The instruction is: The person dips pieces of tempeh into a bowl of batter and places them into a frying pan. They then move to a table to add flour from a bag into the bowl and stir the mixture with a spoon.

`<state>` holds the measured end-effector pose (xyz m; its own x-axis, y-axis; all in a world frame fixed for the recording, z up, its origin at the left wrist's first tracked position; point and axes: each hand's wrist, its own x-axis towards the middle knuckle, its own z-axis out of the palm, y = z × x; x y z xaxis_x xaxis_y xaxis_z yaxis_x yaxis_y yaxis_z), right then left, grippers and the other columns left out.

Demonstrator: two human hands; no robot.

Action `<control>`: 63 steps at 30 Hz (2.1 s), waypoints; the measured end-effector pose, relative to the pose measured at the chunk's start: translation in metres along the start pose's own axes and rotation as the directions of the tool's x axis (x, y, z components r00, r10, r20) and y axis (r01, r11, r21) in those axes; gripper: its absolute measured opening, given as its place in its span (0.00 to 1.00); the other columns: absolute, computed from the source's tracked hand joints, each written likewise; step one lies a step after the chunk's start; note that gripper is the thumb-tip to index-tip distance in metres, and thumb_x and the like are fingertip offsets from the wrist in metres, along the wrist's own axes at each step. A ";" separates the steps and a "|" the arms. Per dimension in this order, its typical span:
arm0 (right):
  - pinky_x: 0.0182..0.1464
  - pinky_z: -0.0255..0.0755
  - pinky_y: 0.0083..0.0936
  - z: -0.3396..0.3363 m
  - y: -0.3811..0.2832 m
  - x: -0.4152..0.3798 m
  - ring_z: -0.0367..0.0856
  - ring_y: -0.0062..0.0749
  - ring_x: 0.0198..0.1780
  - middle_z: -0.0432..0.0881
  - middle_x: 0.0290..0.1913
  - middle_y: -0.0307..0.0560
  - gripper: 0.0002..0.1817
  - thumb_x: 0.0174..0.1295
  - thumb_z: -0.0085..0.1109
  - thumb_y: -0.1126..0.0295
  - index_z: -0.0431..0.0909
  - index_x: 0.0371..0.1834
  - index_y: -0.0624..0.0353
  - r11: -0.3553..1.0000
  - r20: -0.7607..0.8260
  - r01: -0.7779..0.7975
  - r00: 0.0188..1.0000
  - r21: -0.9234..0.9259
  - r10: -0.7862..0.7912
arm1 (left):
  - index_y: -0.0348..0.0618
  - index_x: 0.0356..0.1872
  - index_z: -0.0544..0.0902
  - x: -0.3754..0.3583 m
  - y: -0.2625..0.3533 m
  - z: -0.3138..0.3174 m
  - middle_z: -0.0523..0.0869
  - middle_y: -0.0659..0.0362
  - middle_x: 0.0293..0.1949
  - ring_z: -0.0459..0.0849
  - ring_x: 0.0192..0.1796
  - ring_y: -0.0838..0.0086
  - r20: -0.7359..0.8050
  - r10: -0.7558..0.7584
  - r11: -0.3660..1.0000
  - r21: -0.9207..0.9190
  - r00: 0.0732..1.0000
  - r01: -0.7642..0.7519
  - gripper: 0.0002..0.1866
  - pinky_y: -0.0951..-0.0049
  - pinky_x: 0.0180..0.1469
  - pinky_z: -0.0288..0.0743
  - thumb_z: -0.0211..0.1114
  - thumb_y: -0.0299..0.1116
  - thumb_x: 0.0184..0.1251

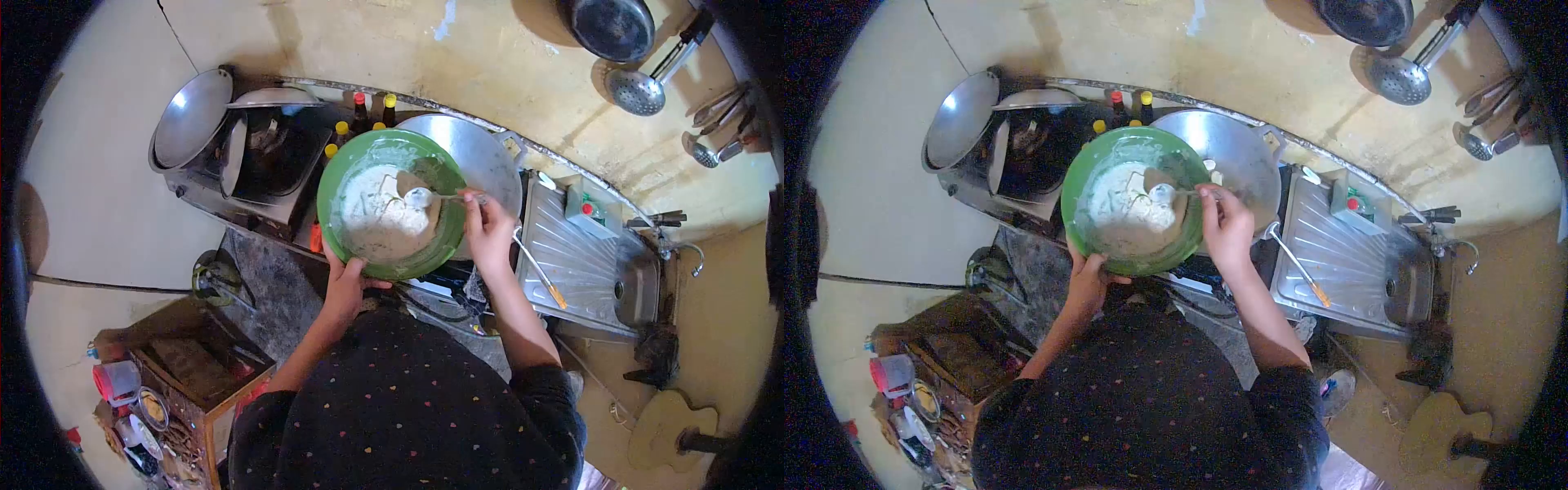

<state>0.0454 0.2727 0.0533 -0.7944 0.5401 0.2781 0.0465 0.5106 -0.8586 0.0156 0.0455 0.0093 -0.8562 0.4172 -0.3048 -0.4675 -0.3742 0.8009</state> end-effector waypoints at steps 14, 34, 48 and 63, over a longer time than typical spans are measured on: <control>0.23 0.66 0.23 -0.016 0.001 -0.011 0.75 0.25 0.20 0.81 0.24 0.47 0.08 0.63 0.55 0.69 0.81 0.35 0.62 0.993 0.122 0.000 0.992 -0.118 0.015 | 0.65 0.69 0.27 -0.016 -0.002 0.009 0.62 0.46 0.61 0.79 0.48 0.56 0.148 -0.022 0.999 0.026 0.989 0.018 0.44 0.67 0.30 0.84 0.46 0.25 0.60; 0.18 0.57 0.12 -0.013 0.024 -0.006 0.67 0.15 0.17 0.82 0.28 0.44 0.12 0.68 0.47 0.65 0.77 0.37 0.63 0.858 0.232 -0.424 0.901 0.291 0.367 | 0.66 0.69 0.32 -0.011 -0.017 0.001 0.62 0.48 0.62 0.78 0.51 0.54 0.123 -0.024 1.000 0.004 0.992 0.024 0.42 0.64 0.28 0.84 0.47 0.26 0.60; 0.16 0.56 0.13 -0.043 0.017 0.022 0.68 0.18 0.16 0.83 0.29 0.47 0.11 0.66 0.49 0.65 0.76 0.37 0.62 0.719 -0.006 -0.399 0.872 0.569 0.489 | 0.63 0.69 0.35 0.003 0.007 -0.023 0.60 0.47 0.62 0.77 0.51 0.53 -0.097 0.100 0.995 0.024 0.990 -0.099 0.41 0.66 0.30 0.84 0.47 0.27 0.59; 0.17 0.62 0.20 -0.021 0.158 0.098 0.72 0.22 0.16 0.84 0.29 0.48 0.12 0.64 0.47 0.67 0.77 0.36 0.63 0.845 -0.050 -0.498 0.855 0.193 0.515 | 0.63 0.69 0.34 0.009 0.019 -0.057 0.62 0.47 0.60 0.78 0.47 0.55 -0.262 0.100 0.990 -0.072 0.960 -0.123 0.41 0.64 0.28 0.84 0.47 0.25 0.61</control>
<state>-0.0122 0.4198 -0.0459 -0.6251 0.7588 -0.1831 0.3184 0.0338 -0.9474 -0.0136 -0.0045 -0.0075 -0.9261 0.1461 -0.3479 -0.3737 -0.4815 0.7927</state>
